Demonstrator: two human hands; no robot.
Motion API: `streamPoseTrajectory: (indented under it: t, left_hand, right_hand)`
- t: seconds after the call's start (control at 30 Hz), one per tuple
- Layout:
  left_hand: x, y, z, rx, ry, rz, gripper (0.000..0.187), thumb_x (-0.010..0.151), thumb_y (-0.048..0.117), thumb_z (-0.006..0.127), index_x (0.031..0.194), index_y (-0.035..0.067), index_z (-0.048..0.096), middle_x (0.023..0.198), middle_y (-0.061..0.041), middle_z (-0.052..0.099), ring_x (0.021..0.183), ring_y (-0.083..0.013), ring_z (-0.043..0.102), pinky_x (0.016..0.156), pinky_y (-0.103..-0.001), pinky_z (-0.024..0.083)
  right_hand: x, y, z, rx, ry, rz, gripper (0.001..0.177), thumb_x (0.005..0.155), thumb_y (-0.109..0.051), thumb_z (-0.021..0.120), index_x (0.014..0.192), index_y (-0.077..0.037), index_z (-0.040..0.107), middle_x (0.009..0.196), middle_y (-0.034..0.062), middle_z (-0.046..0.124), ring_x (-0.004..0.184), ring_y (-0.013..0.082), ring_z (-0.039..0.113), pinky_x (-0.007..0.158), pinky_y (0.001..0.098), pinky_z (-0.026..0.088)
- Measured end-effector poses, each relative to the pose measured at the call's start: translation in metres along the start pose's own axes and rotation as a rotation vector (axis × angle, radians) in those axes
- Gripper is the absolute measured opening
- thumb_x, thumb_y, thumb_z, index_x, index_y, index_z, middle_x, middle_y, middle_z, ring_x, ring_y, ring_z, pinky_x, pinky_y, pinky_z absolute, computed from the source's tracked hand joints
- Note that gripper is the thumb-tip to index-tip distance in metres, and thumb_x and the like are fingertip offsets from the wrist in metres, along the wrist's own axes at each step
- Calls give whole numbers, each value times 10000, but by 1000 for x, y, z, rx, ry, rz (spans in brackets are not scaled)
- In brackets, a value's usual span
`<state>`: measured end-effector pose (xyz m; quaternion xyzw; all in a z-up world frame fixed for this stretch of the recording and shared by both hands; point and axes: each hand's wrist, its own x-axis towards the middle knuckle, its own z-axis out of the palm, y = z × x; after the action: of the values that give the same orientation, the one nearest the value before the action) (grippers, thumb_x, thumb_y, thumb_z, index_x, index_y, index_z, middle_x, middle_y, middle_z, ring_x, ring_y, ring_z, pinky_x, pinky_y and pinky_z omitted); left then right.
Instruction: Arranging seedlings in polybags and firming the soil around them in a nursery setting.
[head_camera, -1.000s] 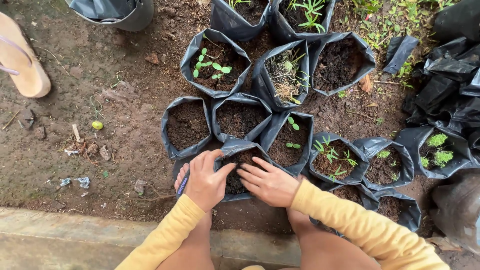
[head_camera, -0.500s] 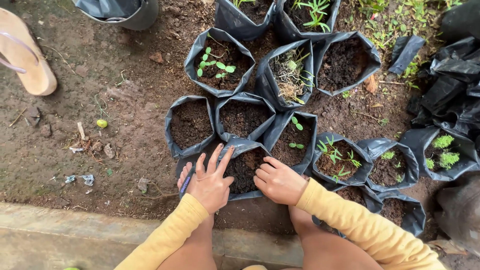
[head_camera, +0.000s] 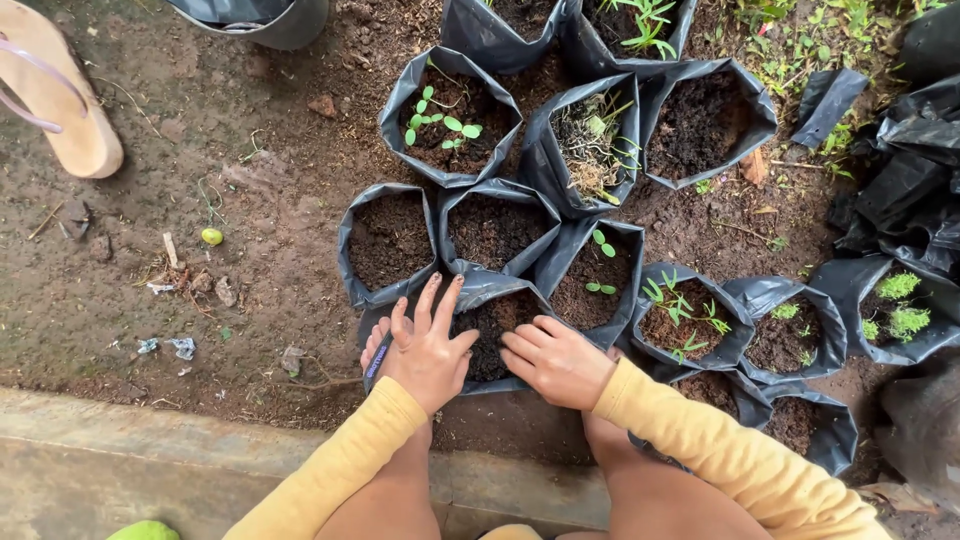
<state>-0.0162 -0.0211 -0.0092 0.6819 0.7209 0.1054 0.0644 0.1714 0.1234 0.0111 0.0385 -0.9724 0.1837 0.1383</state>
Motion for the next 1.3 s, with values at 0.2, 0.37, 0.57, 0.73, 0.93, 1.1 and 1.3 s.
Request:
streamPoseTrajectory:
  t: [0.2,0.37,0.57,0.73,0.93,1.1,1.3]
  left_hand:
    - [-2,-2,9,36,84,-92,293,770,117,689,1019,268,722,1587,-165,445,1513,-405,309,1085,-613,104]
    - [-1,-7,12,101,134,-148,339,777,97,642,1080,240,693,1631,-200,394,1535,-440,253,1085,-623,66]
    - [-1,-8,17,125,167,-178,419,759,76,581,1131,252,661,1632,-226,382,1534,-466,234,1080,-626,53]
    - [-1,-9,21,126,173,-160,469,736,72,587,1160,261,655,1634,-227,383,1537,-470,231,1068,-631,52]
    - [3,-8,15,141,171,-136,366,790,104,571,1107,258,668,1649,-216,371,1535,-463,247,1079,-620,73]
    - [3,-3,17,172,89,-58,318,821,99,616,1104,228,684,1677,-200,326,1546,-443,235,1098,-640,32]
    - [-1,-1,27,194,-33,-28,352,833,82,622,1157,204,685,1712,-175,235,1572,-429,158,1128,-649,-13]
  right_hand:
    - [-22,0,21,189,-145,-43,248,959,-160,528,1103,-4,655,1133,181,690,1153,363,609,1127,595,341]
    - [-28,7,29,129,-129,-20,230,966,-136,464,931,-21,660,915,146,666,1004,339,631,1100,554,392]
    - [6,3,16,-42,-72,66,308,987,-110,434,1203,1,624,1221,237,625,1184,386,600,1097,517,426]
    - [2,9,56,-244,-103,179,452,947,-110,439,1362,37,539,1289,298,587,1224,421,585,1072,491,437]
    - [3,7,41,-195,-218,221,500,902,-77,475,1371,87,524,1255,297,609,1166,412,585,1019,473,426]
    - [-8,-2,35,-103,-291,242,515,854,-89,532,1339,80,555,1294,297,618,1228,403,579,1076,479,399]
    - [-21,-10,32,-42,-352,242,478,880,-150,559,1315,48,587,1230,262,655,1135,368,627,1032,470,415]
